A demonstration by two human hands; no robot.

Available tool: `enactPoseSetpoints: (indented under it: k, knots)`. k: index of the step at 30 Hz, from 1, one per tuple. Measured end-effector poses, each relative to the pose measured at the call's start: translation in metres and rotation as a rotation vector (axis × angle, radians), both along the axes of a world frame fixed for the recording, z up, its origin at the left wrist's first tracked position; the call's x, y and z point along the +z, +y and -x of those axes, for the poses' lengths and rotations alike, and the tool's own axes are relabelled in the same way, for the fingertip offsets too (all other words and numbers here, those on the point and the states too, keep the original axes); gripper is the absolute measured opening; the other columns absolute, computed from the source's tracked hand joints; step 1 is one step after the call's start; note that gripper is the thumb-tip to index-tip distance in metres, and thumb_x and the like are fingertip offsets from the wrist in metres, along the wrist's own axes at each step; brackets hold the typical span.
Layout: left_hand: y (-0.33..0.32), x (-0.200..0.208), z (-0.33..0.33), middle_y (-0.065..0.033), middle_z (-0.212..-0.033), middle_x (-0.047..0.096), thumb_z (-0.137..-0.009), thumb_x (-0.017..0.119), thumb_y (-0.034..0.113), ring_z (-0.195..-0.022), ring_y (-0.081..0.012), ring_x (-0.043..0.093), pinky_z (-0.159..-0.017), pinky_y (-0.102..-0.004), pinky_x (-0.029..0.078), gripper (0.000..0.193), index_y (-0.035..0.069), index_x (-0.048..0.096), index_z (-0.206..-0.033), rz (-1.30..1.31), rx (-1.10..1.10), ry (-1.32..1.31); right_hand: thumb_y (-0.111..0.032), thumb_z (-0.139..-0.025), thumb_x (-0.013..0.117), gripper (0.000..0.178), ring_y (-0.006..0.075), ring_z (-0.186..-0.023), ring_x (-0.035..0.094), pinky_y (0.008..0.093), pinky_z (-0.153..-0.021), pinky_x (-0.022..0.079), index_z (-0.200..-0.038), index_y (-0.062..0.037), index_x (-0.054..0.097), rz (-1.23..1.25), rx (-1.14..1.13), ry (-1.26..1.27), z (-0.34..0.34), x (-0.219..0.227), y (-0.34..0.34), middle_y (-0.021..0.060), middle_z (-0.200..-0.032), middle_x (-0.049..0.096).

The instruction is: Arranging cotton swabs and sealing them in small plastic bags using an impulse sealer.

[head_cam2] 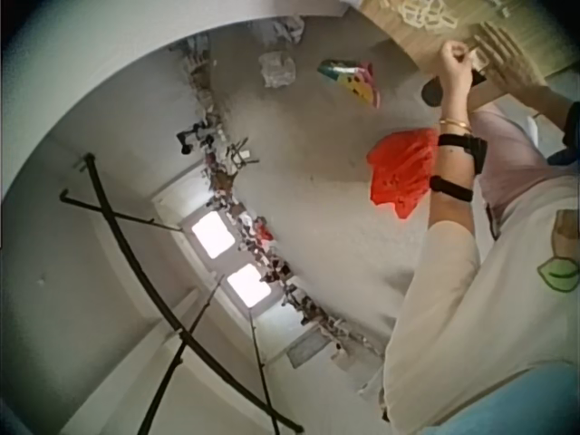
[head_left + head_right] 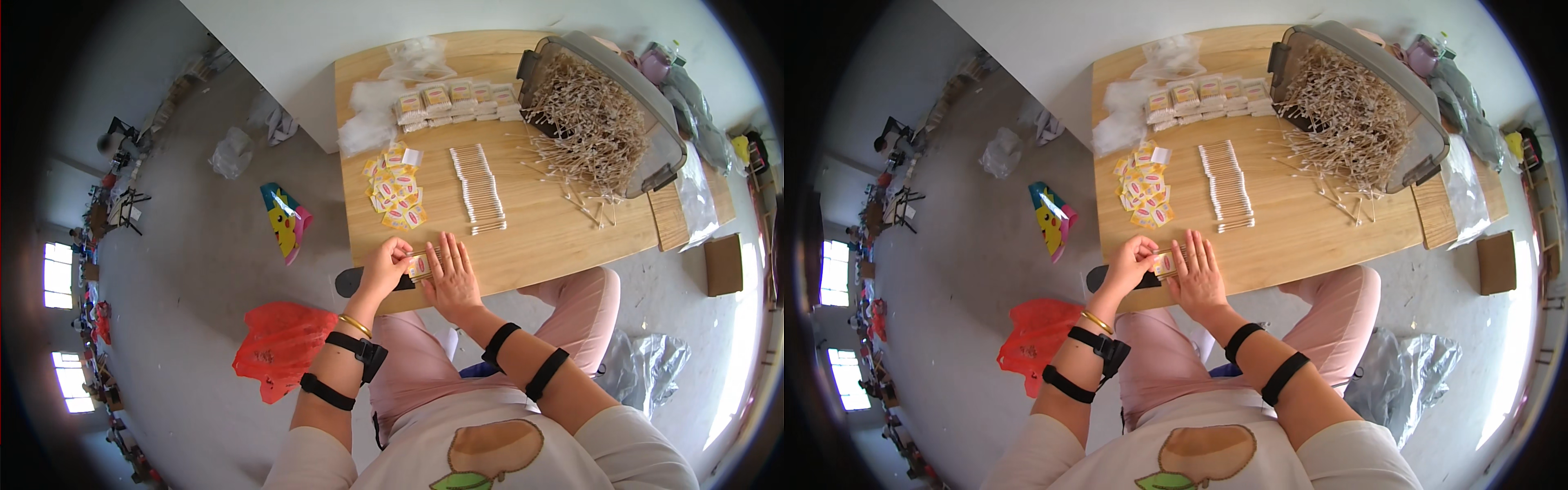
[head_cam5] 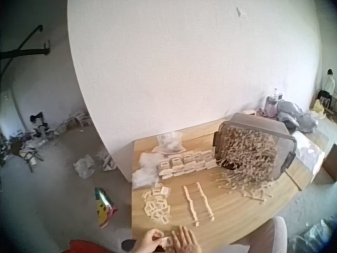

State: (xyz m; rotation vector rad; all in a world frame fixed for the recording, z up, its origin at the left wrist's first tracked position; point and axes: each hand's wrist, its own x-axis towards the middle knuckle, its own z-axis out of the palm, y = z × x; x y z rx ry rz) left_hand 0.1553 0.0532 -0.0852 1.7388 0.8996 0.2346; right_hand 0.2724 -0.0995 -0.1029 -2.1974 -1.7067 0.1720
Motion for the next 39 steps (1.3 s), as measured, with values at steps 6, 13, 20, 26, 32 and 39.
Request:
enactPoseSetpoints:
  k: [6,13,20,26,32,39]
  knots:
    - [-0.013,0.004,-0.006,-0.0072,-0.077,0.069,-0.085,0.076,0.006,-0.067,-0.0119,0.063,-0.064,-0.0281,0.052,0.019,0.001,0.065,-0.1,-0.225,0.004,0.091,-0.038,-0.095,0.052,0.075,0.0399,-0.153,0.015,0.0495,-0.125,0.012,-0.156,-0.0002,0.028,-0.005,0.002,-0.03,-0.001,-0.002,0.0,0.0291,-0.162,0.018]
    - [-0.013,0.002,-0.004,-0.0079,-0.078,0.069,-0.085,0.076,0.008,-0.067,-0.0147,0.064,-0.064,-0.0296,0.052,0.02,0.002,0.066,-0.1,-0.275,0.006,0.107,-0.038,-0.094,0.052,0.073,0.0407,-0.153,0.017,0.0507,-0.125,0.013,-0.156,-0.0055,0.031,-0.048,0.006,-0.019,0.001,-0.002,0.001,0.0293,-0.161,0.021]
    - [-0.001,0.006,0.033,-0.0102,-0.08,0.068,-0.088,0.074,0.012,-0.069,-0.0228,0.065,-0.064,-0.035,0.052,0.018,0.003,0.062,-0.097,-0.642,0.194,0.1,-0.039,-0.094,0.054,0.074,0.0414,-0.152,0.016,0.0515,-0.125,0.013,-0.156,-0.007,0.031,-0.029,0.013,-0.018,0.001,0.0,0.0,0.0298,-0.161,0.02]
    - [-0.001,0.022,0.075,-0.012,-0.078,0.07,-0.085,0.075,0.033,-0.075,-0.0323,0.068,-0.066,-0.0431,0.053,0.03,0.006,0.064,-0.079,-0.565,0.033,0.444,-0.041,-0.095,0.055,0.078,0.0408,-0.153,0.012,0.052,-0.125,0.012,-0.158,-0.0069,0.026,0.005,0.012,-0.047,0.0,0.001,0.0,0.0294,-0.162,0.016]
    - [-0.013,0.055,0.036,-0.0139,-0.093,0.075,-0.087,0.067,0.031,-0.088,-0.029,0.074,-0.076,-0.0395,0.058,0.026,0.008,0.077,-0.091,-0.663,-0.274,0.968,-0.044,-0.094,0.058,0.081,0.0422,-0.153,0.011,0.0528,-0.124,0.013,-0.157,-0.0046,0.026,0.026,-0.001,-0.013,0.009,0.007,0.005,0.0305,-0.162,0.016]
    - [0.004,0.021,0.022,-0.0134,-0.1,0.075,-0.086,0.064,0.031,-0.096,-0.0292,0.073,-0.084,-0.0395,0.057,0.029,0.007,0.078,-0.096,-0.647,-0.336,1.055,-0.047,-0.092,0.06,0.086,0.0439,-0.152,0.012,0.0529,-0.124,0.013,-0.157,-0.0036,0.025,-0.038,0.001,0.044,0.039,0.004,0.025,0.032,-0.161,0.016]
